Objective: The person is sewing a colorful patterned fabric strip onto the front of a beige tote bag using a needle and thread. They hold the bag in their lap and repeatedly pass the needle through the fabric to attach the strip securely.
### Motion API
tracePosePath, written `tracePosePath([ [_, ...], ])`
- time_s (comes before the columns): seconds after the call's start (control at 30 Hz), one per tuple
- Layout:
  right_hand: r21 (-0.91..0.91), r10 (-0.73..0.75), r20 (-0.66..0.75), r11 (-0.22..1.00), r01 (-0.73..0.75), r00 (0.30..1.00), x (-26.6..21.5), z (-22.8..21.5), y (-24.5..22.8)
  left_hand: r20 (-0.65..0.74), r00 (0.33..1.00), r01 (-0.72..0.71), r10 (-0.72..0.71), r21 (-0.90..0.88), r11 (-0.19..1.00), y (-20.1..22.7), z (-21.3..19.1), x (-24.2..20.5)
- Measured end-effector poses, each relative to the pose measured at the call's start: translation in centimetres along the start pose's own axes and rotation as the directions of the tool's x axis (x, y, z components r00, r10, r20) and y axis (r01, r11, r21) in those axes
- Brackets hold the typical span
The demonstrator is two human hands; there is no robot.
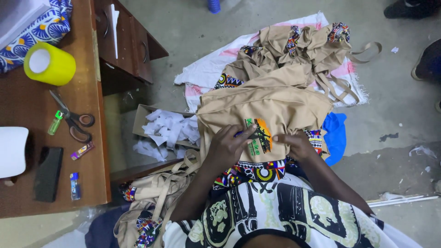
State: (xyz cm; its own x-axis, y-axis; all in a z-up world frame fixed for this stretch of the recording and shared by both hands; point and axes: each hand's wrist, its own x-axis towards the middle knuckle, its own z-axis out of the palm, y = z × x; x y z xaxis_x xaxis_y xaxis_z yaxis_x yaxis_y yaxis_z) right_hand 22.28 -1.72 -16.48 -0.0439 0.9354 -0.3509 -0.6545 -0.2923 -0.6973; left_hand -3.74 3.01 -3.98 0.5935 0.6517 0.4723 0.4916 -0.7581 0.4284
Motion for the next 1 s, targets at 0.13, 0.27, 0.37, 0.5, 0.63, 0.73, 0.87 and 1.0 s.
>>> tracePosePath([
  [0.13, -0.019, 0.008, -0.038, 1.000, -0.009, 0.999, 0.5, -1.6, 1.0, 0.036, 0.999, -0.007, 0.008, -0.018, 1.000, -0.2, -0.6, 0.3],
  [0.27, -0.033, 0.001, -0.010, 0.999, -0.001, 1.000, -0.2, 0.7, -0.2, 0.055, 0.997, -0.060, 0.062, -0.036, 0.998, -0.3, -1.3, 0.6],
  [0.37, -0.038, -0.002, -0.009, 0.999, 0.002, 1.000, 0.1, -0.1, 0.6, 0.061, 0.993, -0.091, 0.097, -0.095, 0.991, -0.7, -1.9, 1.2],
  [0.5, -0.029, -0.019, -0.009, 0.999, 0.018, 1.000, 0.5, -2.1, 1.8, 0.036, 0.996, -0.078, 0.087, -0.193, 0.978, -1.1, -0.8, 1.0],
  [0.63, -0.058, 0.026, -0.035, 0.998, -0.028, 0.999, 0.9, -4.6, 2.5, 0.027, 0.999, -0.022, 0.033, -0.339, 0.940, -1.6, 0.6, 0.3],
  [0.73, -0.040, 0.025, -0.021, 0.999, -0.026, 0.999, -0.3, -1.4, 0.8, 0.022, 0.999, -0.024, 0.032, -0.318, 0.948, -1.2, -0.3, 0.4],
  [0.87, -0.082, 0.031, -0.013, 0.996, -0.032, 0.999, 3.2, -11.7, 6.9, 0.006, 0.998, -0.061, 0.064, -0.234, 0.970, -1.0, -1.2, 0.9],
  [1.0, -0.076, 0.006, -0.029, 0.997, -0.008, 1.000, 3.6, -13.5, 8.6, 0.022, 0.991, -0.125, 0.132, -0.199, 0.972, -1.2, -2.0, 1.5],
])
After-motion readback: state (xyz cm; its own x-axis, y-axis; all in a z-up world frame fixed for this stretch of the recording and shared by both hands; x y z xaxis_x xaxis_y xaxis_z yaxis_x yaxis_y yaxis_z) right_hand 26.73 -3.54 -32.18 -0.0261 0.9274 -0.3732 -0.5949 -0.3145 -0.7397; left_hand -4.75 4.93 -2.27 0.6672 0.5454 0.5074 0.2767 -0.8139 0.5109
